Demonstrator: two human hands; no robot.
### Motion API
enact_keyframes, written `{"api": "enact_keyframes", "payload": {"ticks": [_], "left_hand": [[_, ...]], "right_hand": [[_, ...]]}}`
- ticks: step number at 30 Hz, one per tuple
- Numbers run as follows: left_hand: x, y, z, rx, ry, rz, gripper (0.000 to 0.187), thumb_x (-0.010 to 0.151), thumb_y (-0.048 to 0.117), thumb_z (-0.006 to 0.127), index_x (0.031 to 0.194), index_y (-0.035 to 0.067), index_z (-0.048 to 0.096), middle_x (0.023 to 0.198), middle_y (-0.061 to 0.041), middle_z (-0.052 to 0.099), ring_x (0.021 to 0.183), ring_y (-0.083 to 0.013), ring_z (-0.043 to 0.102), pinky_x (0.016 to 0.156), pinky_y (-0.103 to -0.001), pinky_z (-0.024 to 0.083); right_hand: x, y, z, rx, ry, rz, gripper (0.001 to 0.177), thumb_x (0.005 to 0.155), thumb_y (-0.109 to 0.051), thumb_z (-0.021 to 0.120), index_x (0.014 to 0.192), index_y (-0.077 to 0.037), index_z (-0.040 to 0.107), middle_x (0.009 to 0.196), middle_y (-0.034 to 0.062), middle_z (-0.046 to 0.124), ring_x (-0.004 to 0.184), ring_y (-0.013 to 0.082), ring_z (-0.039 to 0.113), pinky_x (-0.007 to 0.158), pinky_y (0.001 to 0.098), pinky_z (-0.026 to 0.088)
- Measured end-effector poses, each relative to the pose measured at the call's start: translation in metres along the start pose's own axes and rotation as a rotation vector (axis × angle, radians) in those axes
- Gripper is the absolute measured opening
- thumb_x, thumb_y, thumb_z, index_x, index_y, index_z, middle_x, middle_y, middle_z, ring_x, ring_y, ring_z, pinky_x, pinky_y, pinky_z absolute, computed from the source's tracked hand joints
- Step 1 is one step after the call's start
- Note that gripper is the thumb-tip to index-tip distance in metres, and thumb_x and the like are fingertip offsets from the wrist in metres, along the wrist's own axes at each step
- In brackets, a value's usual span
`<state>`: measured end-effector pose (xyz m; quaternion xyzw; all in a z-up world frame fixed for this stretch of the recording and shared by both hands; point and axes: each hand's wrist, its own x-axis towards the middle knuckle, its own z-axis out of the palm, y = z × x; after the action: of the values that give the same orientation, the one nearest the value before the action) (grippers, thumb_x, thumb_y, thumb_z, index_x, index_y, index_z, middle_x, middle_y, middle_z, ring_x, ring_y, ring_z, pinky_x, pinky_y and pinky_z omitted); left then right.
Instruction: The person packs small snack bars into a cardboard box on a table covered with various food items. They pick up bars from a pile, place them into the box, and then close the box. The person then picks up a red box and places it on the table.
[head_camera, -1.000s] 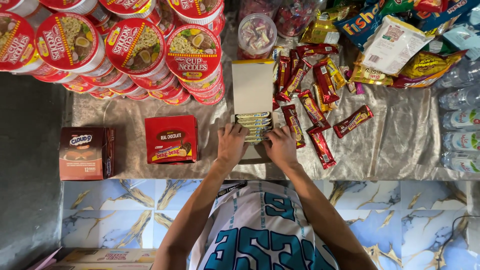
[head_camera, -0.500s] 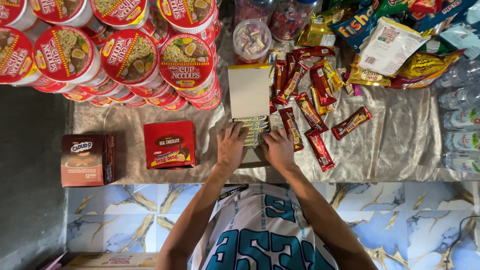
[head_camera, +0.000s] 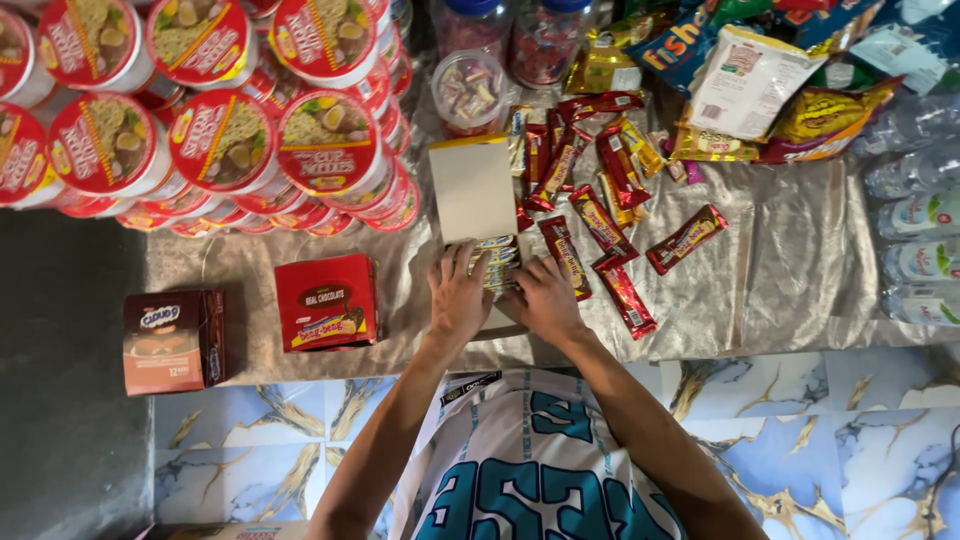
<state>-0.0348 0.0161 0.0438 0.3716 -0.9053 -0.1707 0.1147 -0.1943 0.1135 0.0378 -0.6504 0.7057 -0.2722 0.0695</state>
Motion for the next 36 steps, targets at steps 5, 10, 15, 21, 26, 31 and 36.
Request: {"api": "enact_keyframes", "payload": {"ticks": [5,10,15,21,26,31,36], "left_hand": [[0.023,0.025,0.000,-0.016,-0.015,0.013,0.070,0.075,0.022,0.083,0.139,0.013,0.059,0.150,-0.009,0.043,0.142,-0.0309,0.034,0.113,-0.060,0.027],[0.053,0.058,0.009,-0.018,-0.036,0.076,0.066,0.077,0.021,0.082,0.138,0.013,0.059,0.152,-0.008,0.042,0.144,-0.0314,0.034,0.113,-0.059,0.028],[0.079,0.091,0.034,0.002,-0.004,0.183,0.064,0.078,0.023,0.081,0.136,0.011,0.059,0.149,-0.009,0.045,0.141,-0.0319,0.036,0.116,-0.058,0.027],[0.116,0.139,0.049,-0.027,-0.044,0.246,0.062,0.080,0.024,0.079,0.138,0.014,0.060,0.142,-0.005,0.053,0.137,-0.0288,0.039,0.115,-0.057,0.027],[0.154,0.165,0.066,-0.019,-0.061,0.287,0.058,0.084,0.025,0.078,0.137,0.012,0.059,0.142,-0.004,0.052,0.136,-0.0276,0.041,0.111,-0.057,0.029],[0.190,0.178,0.079,-0.101,-0.020,0.304,0.042,0.084,0.020,0.075,0.124,0.012,0.068,0.131,-0.002,0.065,0.130,-0.0255,0.049,0.103,-0.054,0.035],[0.223,0.163,0.130,-0.172,-0.129,0.276,0.028,0.100,0.005,0.058,0.115,0.017,0.079,0.109,-0.003,0.078,0.101,-0.0188,0.064,0.095,-0.046,0.042]], "right_hand": [[-0.005,0.018,-0.019,0.021,0.075,0.060,0.025,0.083,-0.015,0.077,0.108,-0.011,0.073,0.106,0.0053,0.066,0.108,0.0298,0.058,0.091,0.0468,0.046],[-0.011,0.043,-0.050,0.009,0.154,0.121,0.033,0.074,-0.012,0.076,0.107,-0.010,0.073,0.107,0.0089,0.067,0.105,0.0330,0.058,0.089,0.0469,0.047],[-0.023,0.080,-0.064,-0.065,0.238,0.157,0.022,0.080,-0.012,0.077,0.099,-0.005,0.072,0.103,0.0102,0.066,0.104,0.0332,0.059,0.089,0.0484,0.046],[-0.032,0.115,-0.083,-0.025,0.245,0.269,0.019,0.083,-0.012,0.075,0.100,-0.004,0.073,0.099,0.0107,0.067,0.100,0.0330,0.058,0.090,0.0458,0.048],[-0.034,0.141,-0.097,-0.032,0.260,0.299,0.018,0.084,-0.015,0.075,0.100,-0.007,0.075,0.100,0.0078,0.069,0.099,0.0312,0.059,0.090,0.0465,0.047],[-0.035,0.168,-0.098,-0.057,0.264,0.344,0.016,0.085,-0.018,0.076,0.099,-0.010,0.076,0.100,0.0071,0.070,0.101,0.0308,0.060,0.090,0.0461,0.045],[-0.037,0.197,-0.090,-0.079,0.220,0.369,0.021,0.087,-0.025,0.076,0.102,-0.010,0.076,0.101,0.0081,0.069,0.102,0.0307,0.059,0.089,0.0463,0.044]]}}
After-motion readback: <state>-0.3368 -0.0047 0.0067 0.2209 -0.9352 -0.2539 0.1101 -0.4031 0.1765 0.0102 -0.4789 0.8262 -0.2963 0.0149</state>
